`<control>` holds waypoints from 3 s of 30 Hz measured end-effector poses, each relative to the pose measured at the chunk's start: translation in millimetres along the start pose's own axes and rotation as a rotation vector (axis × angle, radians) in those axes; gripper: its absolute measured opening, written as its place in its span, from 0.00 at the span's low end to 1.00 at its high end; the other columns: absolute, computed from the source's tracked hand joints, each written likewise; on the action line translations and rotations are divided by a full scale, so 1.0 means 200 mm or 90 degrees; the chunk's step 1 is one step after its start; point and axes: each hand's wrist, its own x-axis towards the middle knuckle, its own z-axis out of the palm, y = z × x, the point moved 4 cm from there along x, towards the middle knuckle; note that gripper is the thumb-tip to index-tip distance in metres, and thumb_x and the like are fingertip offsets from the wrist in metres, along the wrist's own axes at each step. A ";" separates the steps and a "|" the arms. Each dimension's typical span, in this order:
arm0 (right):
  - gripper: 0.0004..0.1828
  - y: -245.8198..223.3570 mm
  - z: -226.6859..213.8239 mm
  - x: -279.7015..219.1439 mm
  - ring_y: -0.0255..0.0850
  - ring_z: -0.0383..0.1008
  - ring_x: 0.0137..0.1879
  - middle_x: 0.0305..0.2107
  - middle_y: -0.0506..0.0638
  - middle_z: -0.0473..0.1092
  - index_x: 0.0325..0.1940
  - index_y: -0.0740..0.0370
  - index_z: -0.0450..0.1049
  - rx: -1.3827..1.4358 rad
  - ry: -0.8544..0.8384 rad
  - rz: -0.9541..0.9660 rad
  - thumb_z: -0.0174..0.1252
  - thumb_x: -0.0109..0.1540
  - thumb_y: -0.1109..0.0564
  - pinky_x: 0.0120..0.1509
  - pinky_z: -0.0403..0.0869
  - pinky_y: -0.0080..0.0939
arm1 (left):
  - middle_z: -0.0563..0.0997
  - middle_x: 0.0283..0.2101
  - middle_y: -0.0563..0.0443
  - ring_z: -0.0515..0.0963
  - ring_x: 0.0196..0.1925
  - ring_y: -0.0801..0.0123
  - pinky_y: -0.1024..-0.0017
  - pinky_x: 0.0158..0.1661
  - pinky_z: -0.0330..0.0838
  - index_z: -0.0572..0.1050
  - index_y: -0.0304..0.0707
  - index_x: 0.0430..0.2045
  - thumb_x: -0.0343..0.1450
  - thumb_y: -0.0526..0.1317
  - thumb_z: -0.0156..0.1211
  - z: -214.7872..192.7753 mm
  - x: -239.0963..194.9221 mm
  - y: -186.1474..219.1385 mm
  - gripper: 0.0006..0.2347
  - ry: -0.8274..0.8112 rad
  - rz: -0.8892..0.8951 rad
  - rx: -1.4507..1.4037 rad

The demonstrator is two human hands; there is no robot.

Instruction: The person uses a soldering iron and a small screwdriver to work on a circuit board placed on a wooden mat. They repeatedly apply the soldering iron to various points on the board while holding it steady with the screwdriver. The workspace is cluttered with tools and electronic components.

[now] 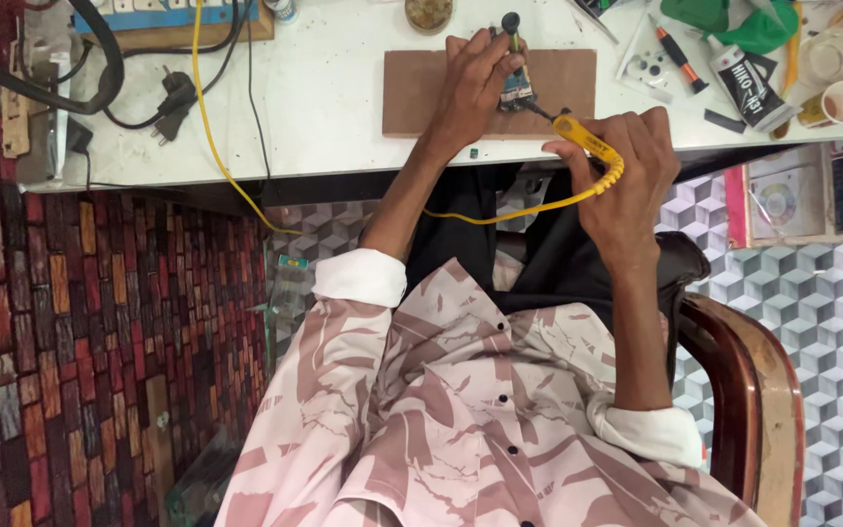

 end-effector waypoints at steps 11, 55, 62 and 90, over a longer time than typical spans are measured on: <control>0.07 -0.04 -0.04 0.11 0.48 0.66 0.44 0.37 0.50 0.73 0.43 0.63 0.78 0.033 0.049 0.011 0.67 0.70 0.57 0.49 0.66 0.48 | 0.75 0.33 0.50 0.67 0.39 0.61 0.64 0.50 0.55 0.78 0.36 0.41 0.81 0.44 0.50 -0.07 0.02 0.11 0.11 0.050 0.115 -0.042; 0.08 0.00 -0.10 0.10 0.47 0.62 0.47 0.35 0.48 0.72 0.48 0.59 0.83 0.080 -0.023 -0.002 0.73 0.65 0.58 0.51 0.65 0.46 | 0.77 0.32 0.49 0.69 0.34 0.61 0.64 0.47 0.55 0.77 0.35 0.40 0.80 0.44 0.51 -0.10 0.02 0.15 0.12 0.037 0.104 -0.067; 0.12 -0.03 -0.08 0.09 0.48 0.61 0.46 0.34 0.50 0.70 0.47 0.63 0.82 0.056 -0.021 -0.044 0.73 0.65 0.54 0.50 0.65 0.46 | 0.74 0.28 0.51 0.67 0.32 0.65 0.65 0.46 0.54 0.78 0.36 0.41 0.81 0.51 0.45 -0.07 0.02 0.12 0.18 0.042 0.118 -0.051; 0.11 -0.07 -0.03 0.07 0.49 0.63 0.45 0.36 0.51 0.70 0.49 0.63 0.82 0.072 -0.003 -0.078 0.72 0.64 0.58 0.49 0.66 0.48 | 0.78 0.32 0.48 0.68 0.34 0.62 0.65 0.48 0.56 0.78 0.34 0.43 0.80 0.48 0.48 -0.10 0.03 0.12 0.16 0.045 0.071 -0.097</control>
